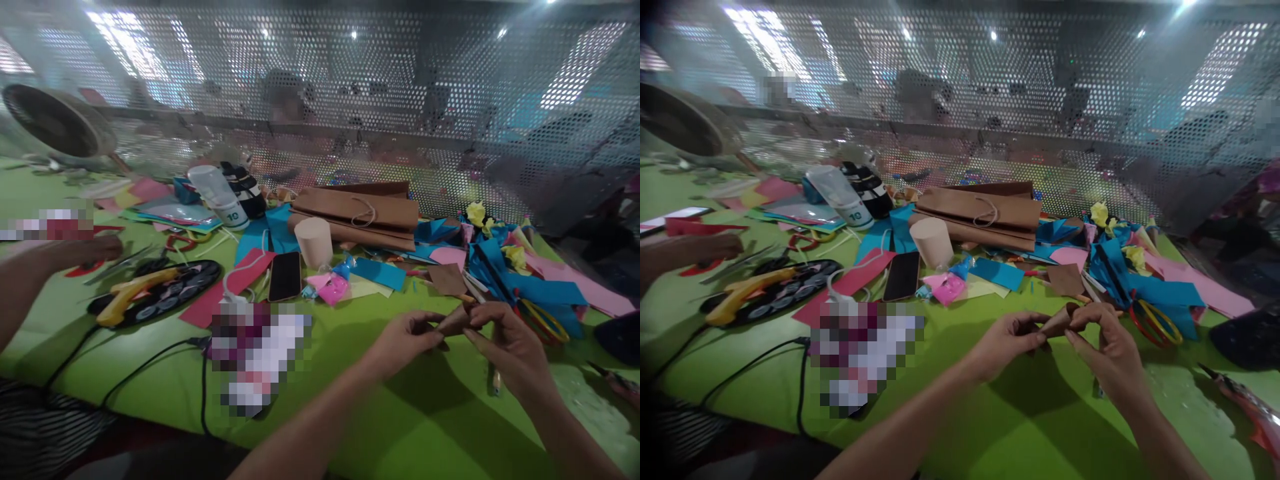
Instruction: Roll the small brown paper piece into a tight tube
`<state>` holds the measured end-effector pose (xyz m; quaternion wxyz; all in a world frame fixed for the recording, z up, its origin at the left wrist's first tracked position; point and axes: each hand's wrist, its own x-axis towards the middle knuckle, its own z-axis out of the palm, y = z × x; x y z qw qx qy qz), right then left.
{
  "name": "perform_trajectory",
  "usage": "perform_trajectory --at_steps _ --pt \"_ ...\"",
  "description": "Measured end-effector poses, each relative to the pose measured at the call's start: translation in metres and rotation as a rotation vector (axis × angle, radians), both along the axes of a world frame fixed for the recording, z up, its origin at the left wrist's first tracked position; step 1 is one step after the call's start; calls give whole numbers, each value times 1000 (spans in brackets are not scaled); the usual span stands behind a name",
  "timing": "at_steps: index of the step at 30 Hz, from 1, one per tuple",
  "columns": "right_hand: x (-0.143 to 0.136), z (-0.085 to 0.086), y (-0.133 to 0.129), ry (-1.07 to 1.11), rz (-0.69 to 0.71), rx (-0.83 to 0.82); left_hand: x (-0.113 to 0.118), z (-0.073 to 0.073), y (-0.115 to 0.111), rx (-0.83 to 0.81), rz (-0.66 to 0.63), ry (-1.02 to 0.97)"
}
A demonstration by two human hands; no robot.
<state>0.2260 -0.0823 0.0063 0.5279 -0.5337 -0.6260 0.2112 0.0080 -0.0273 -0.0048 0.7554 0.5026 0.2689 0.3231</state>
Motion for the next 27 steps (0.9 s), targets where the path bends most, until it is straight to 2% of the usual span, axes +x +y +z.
perform_trajectory --at_steps 11,27 --pt "-5 3 -2 100 -54 -54 1 4 -3 114 60 98" --pt "-7 2 -1 3 -130 -50 -1 3 -4 411 125 248"
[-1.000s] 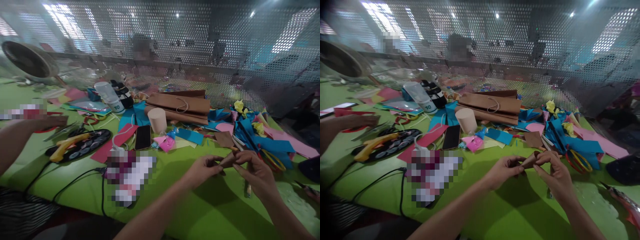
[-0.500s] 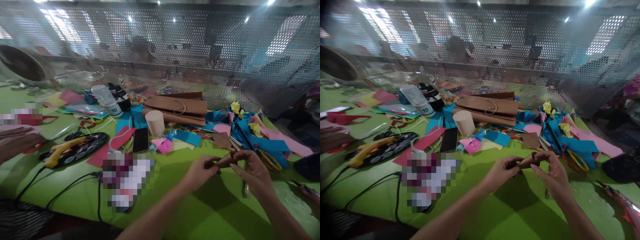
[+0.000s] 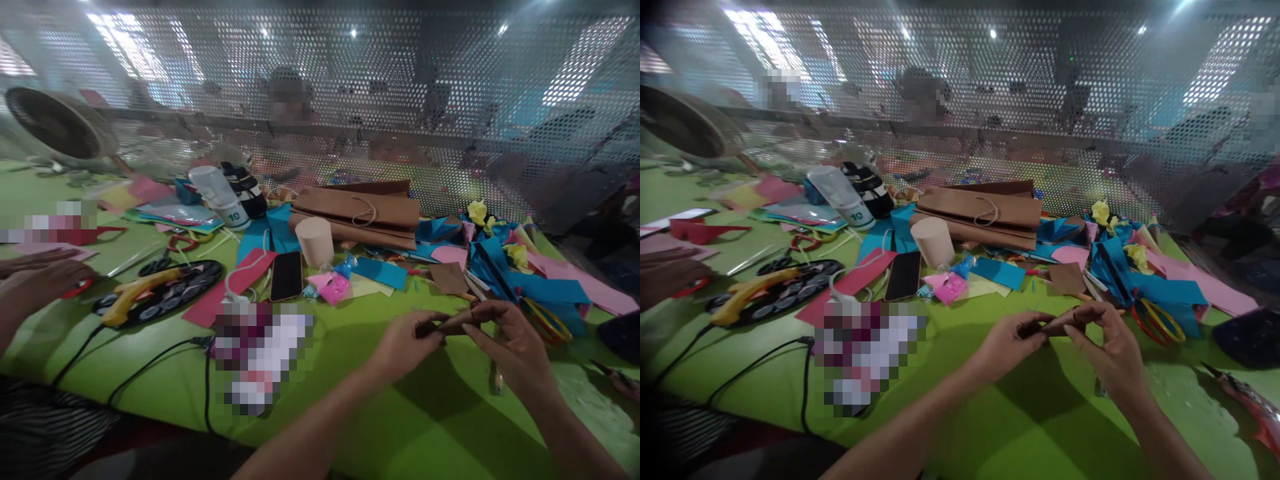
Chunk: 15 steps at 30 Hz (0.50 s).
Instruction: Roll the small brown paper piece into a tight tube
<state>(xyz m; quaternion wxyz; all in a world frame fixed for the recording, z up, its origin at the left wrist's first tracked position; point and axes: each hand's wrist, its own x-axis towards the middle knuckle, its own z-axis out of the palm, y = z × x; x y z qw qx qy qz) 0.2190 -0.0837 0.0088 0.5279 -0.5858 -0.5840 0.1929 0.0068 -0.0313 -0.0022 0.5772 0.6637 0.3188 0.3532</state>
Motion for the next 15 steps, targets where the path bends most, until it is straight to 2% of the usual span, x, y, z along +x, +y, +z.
perform_trajectory --at_steps 9,15 --pt "-1 2 0 -13 6 -17 1 1 -1 -33 -18 -12" --pt "-4 -2 1 17 21 -32 2 3 -1 17 -19 -7"
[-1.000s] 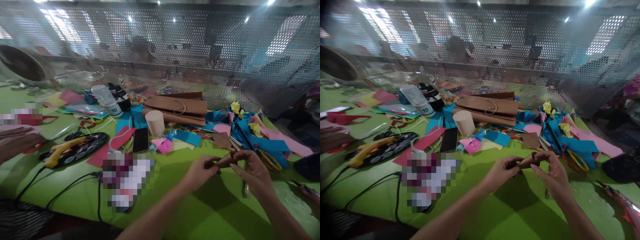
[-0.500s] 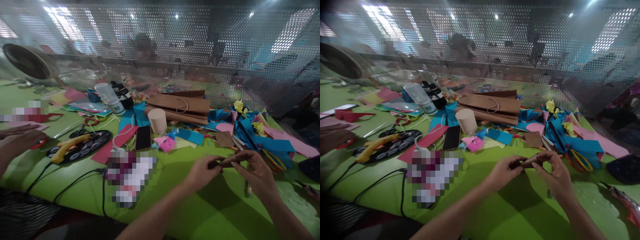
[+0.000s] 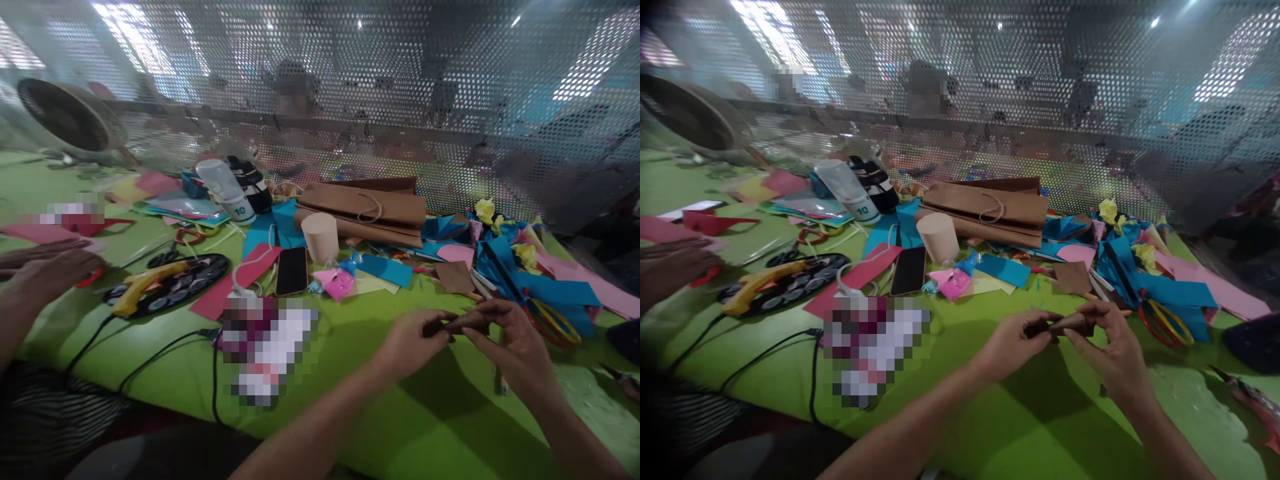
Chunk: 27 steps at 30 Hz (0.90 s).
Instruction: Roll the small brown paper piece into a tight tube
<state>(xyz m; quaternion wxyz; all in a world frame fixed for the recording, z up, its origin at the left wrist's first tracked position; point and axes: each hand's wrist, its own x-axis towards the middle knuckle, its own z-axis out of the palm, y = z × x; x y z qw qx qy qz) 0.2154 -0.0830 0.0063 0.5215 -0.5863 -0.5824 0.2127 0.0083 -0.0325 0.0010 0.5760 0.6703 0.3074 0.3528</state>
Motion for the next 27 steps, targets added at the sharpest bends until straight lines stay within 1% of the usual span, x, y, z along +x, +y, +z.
perform_trajectory --at_steps 7,11,13,16,20,24,27 --pt "-1 -2 -1 -22 -1 0 -1 -1 -1 -3 -11 -46" --pt "0 -3 0 -18 -3 -12 0 -2 -1 -37 0 -64" --pt "-1 -2 0 -9 -20 0 0 -3 -1 -66 -5 -70" --pt "-3 0 0 23 -5 17 1 -6 -1 -102 -24 -74" --pt "-5 2 1 44 5 18 1 -9 0 -95 -18 -55" --pt "-6 3 1 58 -12 38 -1 -5 1 -39 38 16" --pt "-6 2 1 73 -9 42 -2 1 0 -57 46 34"
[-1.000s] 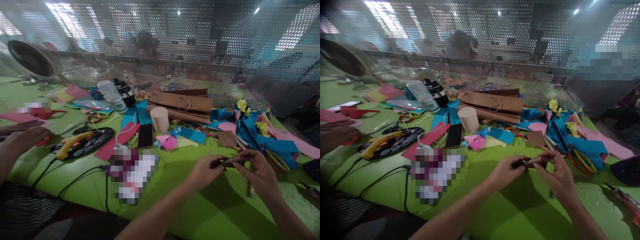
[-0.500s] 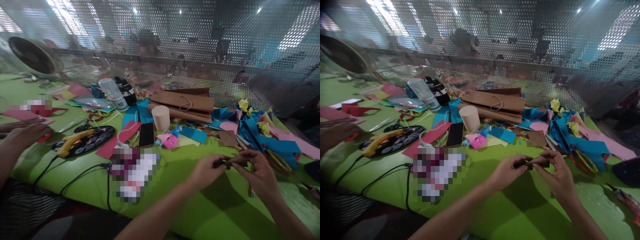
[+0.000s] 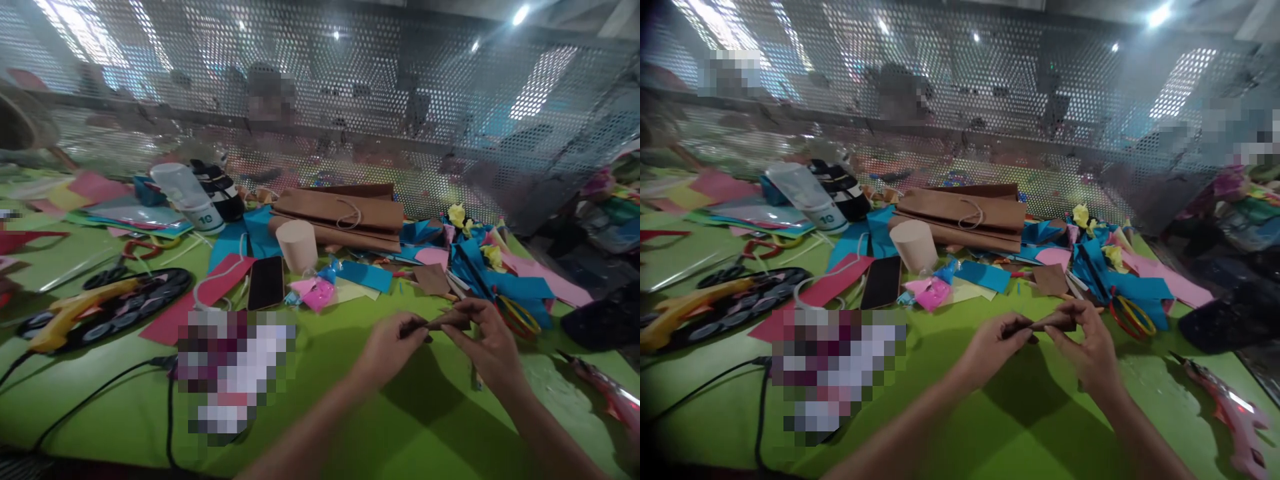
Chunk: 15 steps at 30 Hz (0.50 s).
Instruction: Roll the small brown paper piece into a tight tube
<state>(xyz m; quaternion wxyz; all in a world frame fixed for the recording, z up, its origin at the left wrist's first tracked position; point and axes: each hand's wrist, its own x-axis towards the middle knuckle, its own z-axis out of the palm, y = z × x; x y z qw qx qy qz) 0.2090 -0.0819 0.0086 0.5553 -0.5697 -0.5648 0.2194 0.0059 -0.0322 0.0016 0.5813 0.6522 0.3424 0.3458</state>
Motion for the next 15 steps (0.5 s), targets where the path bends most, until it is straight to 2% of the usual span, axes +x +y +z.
perform_trajectory --at_steps 5,15 --pt "3 -5 1 -14 -58 -11 1 1 -1 -94 3 -57" --pt "7 -2 1 90 -81 -48 1 -12 2 -38 72 -32"
